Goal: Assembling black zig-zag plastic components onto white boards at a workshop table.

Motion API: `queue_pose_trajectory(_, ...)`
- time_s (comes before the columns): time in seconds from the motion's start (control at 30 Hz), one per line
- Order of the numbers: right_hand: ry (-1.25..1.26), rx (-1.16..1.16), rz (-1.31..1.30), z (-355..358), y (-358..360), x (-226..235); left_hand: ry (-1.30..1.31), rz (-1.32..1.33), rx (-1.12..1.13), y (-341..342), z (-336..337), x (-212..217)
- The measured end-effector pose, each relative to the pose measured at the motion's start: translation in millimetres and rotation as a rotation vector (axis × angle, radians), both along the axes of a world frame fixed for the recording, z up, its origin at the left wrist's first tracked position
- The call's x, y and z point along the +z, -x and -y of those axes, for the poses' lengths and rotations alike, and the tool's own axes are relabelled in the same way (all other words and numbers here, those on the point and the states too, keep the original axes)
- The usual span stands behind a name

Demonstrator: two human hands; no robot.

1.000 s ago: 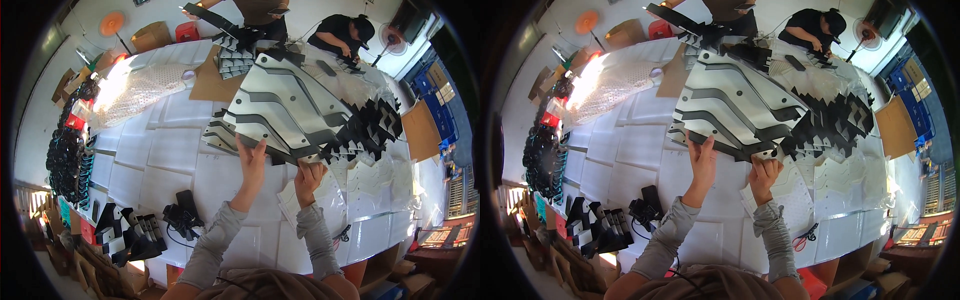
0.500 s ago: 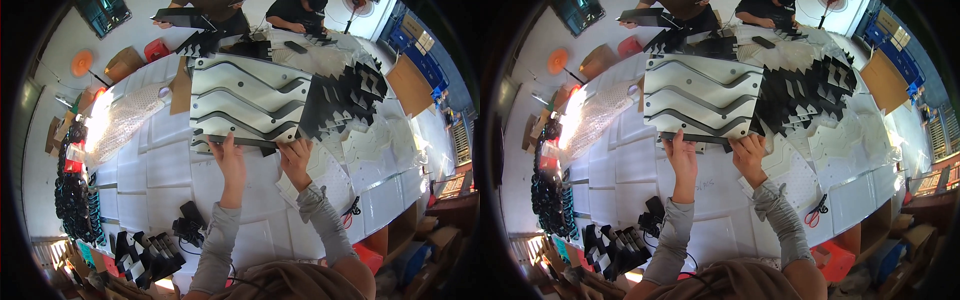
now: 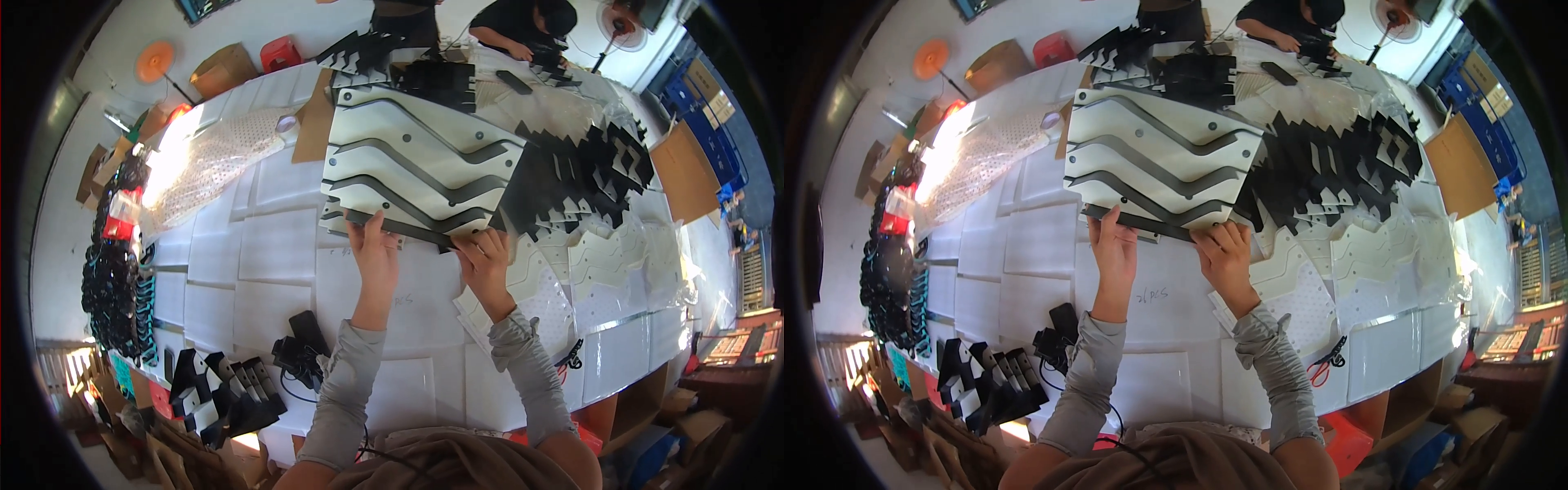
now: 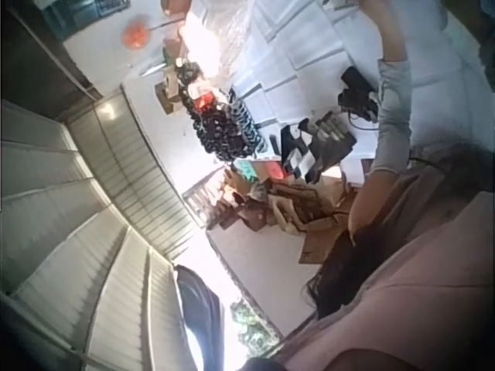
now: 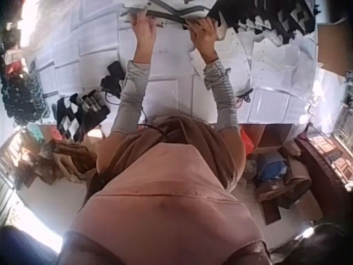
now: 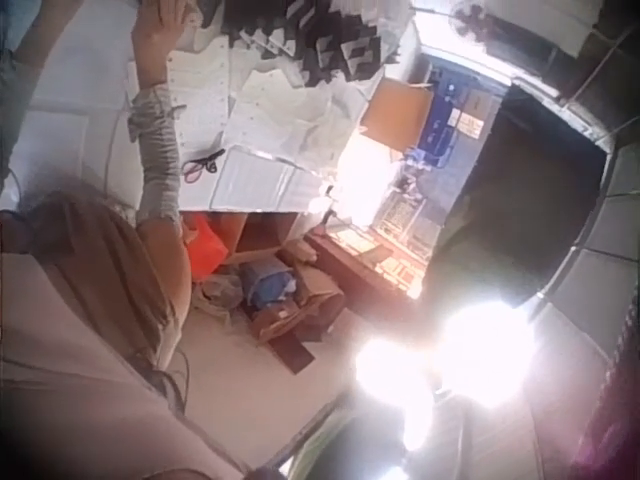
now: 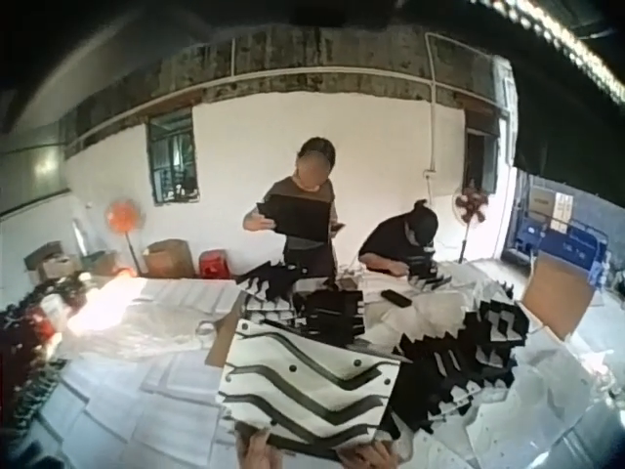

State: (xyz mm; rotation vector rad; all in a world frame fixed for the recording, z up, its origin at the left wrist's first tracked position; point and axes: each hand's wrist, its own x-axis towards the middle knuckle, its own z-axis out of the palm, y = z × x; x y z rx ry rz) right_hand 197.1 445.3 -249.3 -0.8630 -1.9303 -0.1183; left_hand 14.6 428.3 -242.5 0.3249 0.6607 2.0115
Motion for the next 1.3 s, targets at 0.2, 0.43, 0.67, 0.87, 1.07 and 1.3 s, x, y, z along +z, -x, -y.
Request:
queue_pose_trajectory(0.2, 0.245, 0.358, 0.106, -23.6, 12.8, -11.2, 0.234, -0.033, 0.157, 146.0, 40.9, -81.7)
queue_pose_trajectory(0.43, 0.445, 0.198, 0.283, -150.4, 27.4, -81.4, 0.444, 0.080, 0.478, 359.4, 93.3, -214.2)
queue_pose_trajectory(0.67, 0.384, -0.135, 0.225, -344.8, 43.6, -105.4, 0.700, 0.225, 0.640, 349.9, 57.3, -291.9)
queue_pose_trajectory(0.87, 0.121, -0.402, 0.397, -441.8, 69.6, -115.1, 0.692, -0.059, 0.681, 324.8, 71.4, -263.1)
queue_pose_trajectory(1.07, 0.267, -0.425, 0.680, -457.8, 61.0, -119.6, 0.658, -0.058, 0.591, 321.0, 67.3, -263.7)
queue_pose_trajectory(1.3, 0.025, -0.145, 0.405, -344.5, 22.9, -103.5, 0.594, 0.253, 0.514, 336.1, 90.6, -261.5)
